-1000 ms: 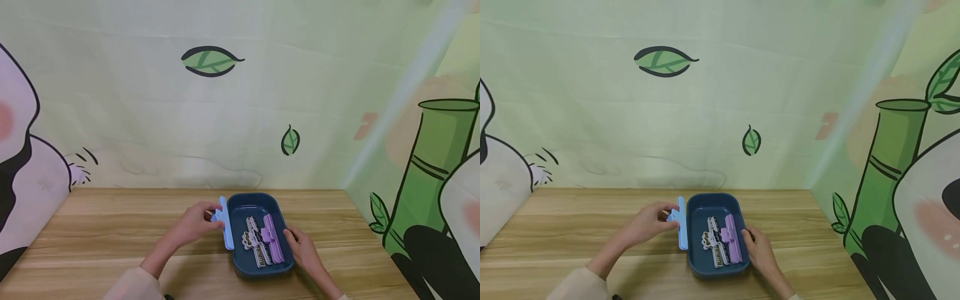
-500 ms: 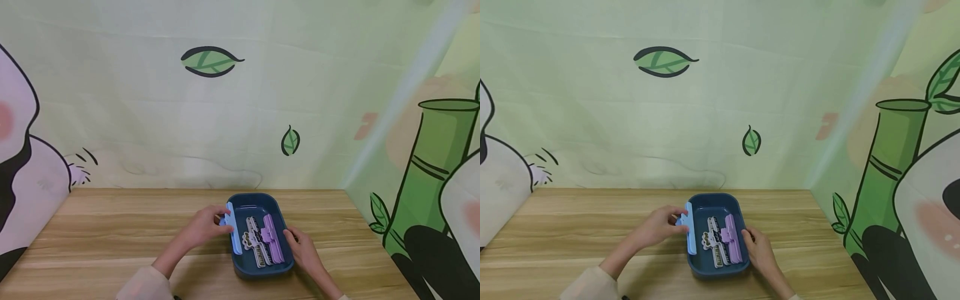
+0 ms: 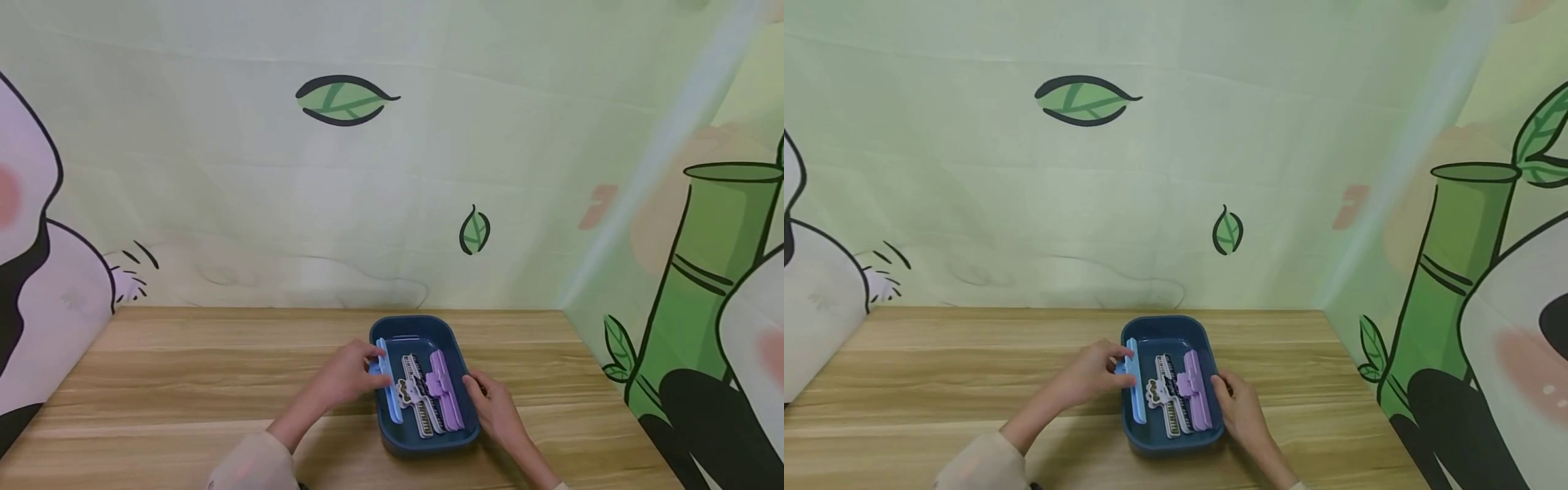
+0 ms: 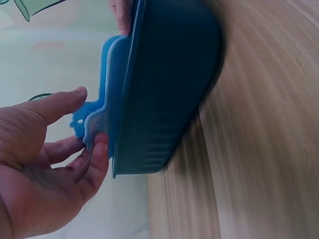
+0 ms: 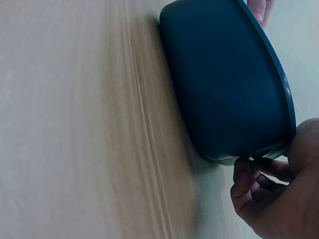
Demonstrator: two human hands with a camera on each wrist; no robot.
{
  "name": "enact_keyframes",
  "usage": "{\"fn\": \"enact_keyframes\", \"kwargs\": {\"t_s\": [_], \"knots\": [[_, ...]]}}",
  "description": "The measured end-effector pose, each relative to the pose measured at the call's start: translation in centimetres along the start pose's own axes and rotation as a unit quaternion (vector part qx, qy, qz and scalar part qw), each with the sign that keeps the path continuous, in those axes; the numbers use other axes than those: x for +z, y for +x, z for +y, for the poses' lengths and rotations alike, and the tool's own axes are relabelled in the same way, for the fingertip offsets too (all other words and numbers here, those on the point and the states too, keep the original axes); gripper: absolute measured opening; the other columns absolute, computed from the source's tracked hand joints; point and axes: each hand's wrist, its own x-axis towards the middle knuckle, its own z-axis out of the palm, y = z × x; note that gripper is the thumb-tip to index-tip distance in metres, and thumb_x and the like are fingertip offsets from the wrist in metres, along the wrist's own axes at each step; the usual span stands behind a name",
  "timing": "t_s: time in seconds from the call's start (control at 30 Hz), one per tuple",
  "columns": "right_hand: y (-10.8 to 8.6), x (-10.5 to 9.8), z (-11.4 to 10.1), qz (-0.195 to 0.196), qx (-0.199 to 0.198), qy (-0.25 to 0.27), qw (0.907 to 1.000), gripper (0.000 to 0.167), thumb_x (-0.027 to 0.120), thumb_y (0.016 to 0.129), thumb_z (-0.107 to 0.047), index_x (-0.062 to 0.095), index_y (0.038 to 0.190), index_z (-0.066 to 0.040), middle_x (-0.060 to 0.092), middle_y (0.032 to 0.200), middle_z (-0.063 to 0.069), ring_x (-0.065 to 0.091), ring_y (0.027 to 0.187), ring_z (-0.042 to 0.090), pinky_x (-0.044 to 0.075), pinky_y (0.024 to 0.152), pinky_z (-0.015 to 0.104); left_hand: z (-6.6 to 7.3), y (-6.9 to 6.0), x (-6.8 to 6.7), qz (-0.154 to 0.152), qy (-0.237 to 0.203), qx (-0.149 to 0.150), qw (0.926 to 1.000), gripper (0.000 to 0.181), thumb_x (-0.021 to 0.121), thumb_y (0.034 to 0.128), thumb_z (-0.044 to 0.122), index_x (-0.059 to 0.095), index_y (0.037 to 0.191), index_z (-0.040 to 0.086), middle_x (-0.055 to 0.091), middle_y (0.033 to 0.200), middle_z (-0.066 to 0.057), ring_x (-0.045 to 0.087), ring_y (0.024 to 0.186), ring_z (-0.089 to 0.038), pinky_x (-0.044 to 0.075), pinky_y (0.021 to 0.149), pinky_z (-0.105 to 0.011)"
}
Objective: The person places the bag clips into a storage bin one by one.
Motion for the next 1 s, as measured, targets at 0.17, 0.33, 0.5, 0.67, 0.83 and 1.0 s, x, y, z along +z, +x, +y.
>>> {"fn": "enact_keyframes", "kwargs": {"t_s": [0.17,0.33,0.5,0.67,0.83,1.0], "knots": [[-0.1,-0.1,-0.2,-0.002,-0.003,0.003,1.0,0.022,0.059,0.105,-0.013,0.072,0.11,0.004,0.072,0.095,0.013,0.061,0.082,0.015,0.052,0.073,0.029,-0.1,0.1,0.3,-0.01,0.018,0.002,0.9998,0.049,0.087,0.0851,0.021,0.071,0.123,-0.005,0.068,0.11,-0.016,0.061,0.094,-0.025,0.057,0.085,-0.043],[-0.1,0.0,-0.2,-0.002,-0.001,0.002,1.0,0.021,0.06,0.105,-0.013,0.072,0.11,0.004,0.072,0.095,0.013,0.061,0.082,0.016,0.052,0.074,0.029,-0.2,0.3,0.7,-0.017,0.052,-0.005,0.9985,0.05,0.086,0.0856,0.023,0.071,0.124,-0.004,0.069,0.116,-0.018,0.062,0.1,-0.027,0.055,0.093,-0.047],[-0.1,0.0,0.0,-0.001,-0.001,0.0,1.0,0.022,0.06,0.105,-0.013,0.072,0.112,0.004,0.072,0.097,0.015,0.062,0.084,0.017,0.052,0.075,0.03,-0.1,0.6,1.1,-0.024,0.082,-0.007,0.9963,0.052,0.086,0.0858,0.028,0.071,0.126,-0.001,0.068,0.118,-0.019,0.063,0.103,-0.028,0.055,0.093,-0.048],[0.0,0.1,0.2,-0.002,0.007,0.002,1.0,0.023,0.06,0.105,-0.014,0.072,0.114,0.004,0.072,0.098,0.015,0.062,0.085,0.018,0.053,0.076,0.03,-0.2,0.7,1.3,-0.024,0.094,-0.009,0.9953,0.05,0.086,0.0865,0.029,0.072,0.125,0.0,0.068,0.116,-0.018,0.064,0.104,-0.029,0.055,0.093,-0.048],[-0.1,0.1,0.2,-0.005,0.008,0.002,1.0,0.025,0.06,0.105,-0.015,0.072,0.117,0.004,0.073,0.102,0.015,0.064,0.087,0.019,0.054,0.078,0.031,-0.1,0.6,1.5,-0.017,0.073,-0.025,0.9968,0.048,0.086,0.0872,0.027,0.072,0.125,0.0,0.068,0.116,-0.015,0.064,0.104,-0.028,0.056,0.092,-0.046],[-0.1,0.1,0.2,-0.003,0.011,0.001,0.9999,0.026,0.06,0.105,-0.015,0.072,0.118,0.004,0.074,0.102,0.015,0.065,0.088,0.02,0.054,0.079,0.032,0.2,0.2,1.2,-0.001,0.056,-0.03,0.998,0.041,0.084,0.0887,0.02,0.073,0.123,0.0,0.066,0.112,-0.015,0.06,0.094,-0.024,0.058,0.084,-0.04]]}}
